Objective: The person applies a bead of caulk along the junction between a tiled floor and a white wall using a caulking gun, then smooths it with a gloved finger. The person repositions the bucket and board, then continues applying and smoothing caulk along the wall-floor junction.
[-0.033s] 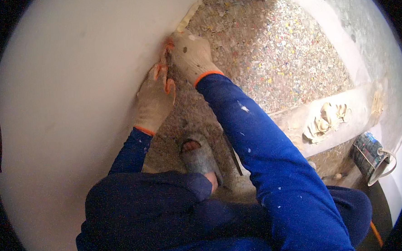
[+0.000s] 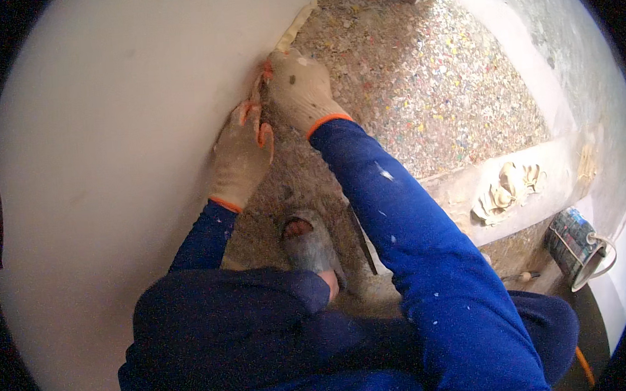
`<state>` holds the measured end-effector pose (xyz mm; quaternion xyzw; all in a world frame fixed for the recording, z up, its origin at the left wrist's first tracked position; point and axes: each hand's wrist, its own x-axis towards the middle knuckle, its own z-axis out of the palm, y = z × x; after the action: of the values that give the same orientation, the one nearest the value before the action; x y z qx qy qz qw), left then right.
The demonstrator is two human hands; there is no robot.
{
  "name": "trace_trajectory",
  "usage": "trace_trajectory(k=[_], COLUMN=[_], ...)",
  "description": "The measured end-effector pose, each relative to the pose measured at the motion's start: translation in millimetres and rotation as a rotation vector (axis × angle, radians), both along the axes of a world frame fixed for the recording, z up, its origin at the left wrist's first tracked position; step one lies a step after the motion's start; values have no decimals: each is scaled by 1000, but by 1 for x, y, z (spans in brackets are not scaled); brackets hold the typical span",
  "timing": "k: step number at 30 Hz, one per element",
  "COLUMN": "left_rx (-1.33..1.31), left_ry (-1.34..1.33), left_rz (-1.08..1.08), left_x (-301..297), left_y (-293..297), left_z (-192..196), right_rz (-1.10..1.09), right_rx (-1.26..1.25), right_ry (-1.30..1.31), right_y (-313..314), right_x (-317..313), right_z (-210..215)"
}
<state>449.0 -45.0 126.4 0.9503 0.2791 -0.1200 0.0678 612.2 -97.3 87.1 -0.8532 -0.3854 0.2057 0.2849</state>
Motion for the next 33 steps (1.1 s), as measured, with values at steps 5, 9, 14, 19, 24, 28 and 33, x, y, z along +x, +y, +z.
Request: trace_trajectory(k=[5, 9, 14, 19, 24, 28, 33], left_rx=[-11, 3, 13, 9, 155, 81, -10], left_ry=[-103, 148, -77, -62, 152, -30, 140], left_rz=[-75, -9, -113, -113, -222, -224, -86], left_x=[0, -2, -6, 9, 10, 4, 7], left_y=[-2, 5, 9, 3, 15, 15, 13], left_z=[-9, -16, -7, -4, -10, -16, -20], right_rz=[-1, 234, 222, 232, 318, 282, 378], right_rx=[14, -108, -113, -53, -211, -205, -196], right_ry=[45, -76, 31, 31, 45, -20, -14], right_y=[-23, -15, -15, -14, -16, -29, -14], right_x=[-21, -25, -16, -14, 16, 9, -6], right_z=[14, 16, 9, 11, 20, 21, 8])
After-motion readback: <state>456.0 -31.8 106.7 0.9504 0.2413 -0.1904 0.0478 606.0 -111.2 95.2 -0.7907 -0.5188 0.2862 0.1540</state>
